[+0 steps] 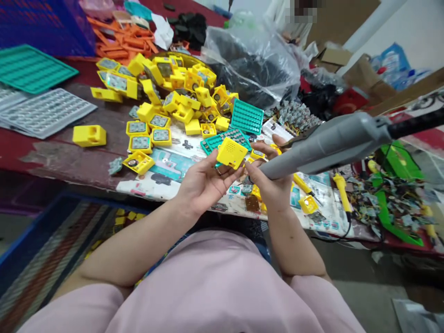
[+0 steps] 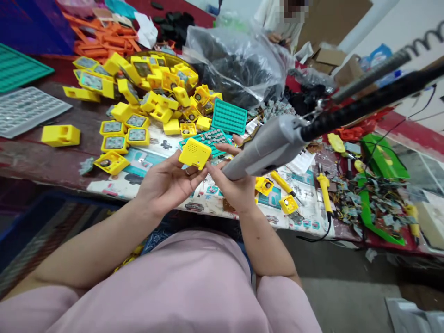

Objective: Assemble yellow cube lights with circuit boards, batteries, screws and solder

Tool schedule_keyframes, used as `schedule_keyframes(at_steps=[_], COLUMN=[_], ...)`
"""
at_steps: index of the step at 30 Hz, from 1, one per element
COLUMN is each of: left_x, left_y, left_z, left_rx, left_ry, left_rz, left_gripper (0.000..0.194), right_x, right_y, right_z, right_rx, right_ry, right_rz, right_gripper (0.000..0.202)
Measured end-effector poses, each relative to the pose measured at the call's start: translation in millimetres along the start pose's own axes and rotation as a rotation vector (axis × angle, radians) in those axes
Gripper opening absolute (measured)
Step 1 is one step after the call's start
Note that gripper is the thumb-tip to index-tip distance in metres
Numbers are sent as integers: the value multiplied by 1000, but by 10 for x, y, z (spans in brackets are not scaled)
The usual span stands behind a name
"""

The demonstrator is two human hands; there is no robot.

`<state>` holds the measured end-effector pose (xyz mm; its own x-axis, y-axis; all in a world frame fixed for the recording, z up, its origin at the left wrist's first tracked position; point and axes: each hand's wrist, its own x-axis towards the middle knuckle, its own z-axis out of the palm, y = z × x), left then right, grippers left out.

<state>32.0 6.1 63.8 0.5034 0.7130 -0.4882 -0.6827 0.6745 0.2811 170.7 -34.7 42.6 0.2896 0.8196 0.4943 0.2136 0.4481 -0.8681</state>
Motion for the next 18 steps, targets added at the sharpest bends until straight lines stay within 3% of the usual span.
schedule_keyframes(at_steps=[4,11,18], left_x=[-7,-46,-47], left_y=[-90,-205,-319], left_z=[90,188,207], left_rx=[-28,10,130], left_ry=[-40,-57,-104], left_rz=[23,130,213], left_gripper=[27,16,13], right_x=[-15,0,-40], right_y=[-15,-32,-83], right_z=[-29,-82,-36], right_rx=[2,-136,-125], right_ry=[-6,65,157], right_rz=[7,43,111], right_gripper=[60,45,42])
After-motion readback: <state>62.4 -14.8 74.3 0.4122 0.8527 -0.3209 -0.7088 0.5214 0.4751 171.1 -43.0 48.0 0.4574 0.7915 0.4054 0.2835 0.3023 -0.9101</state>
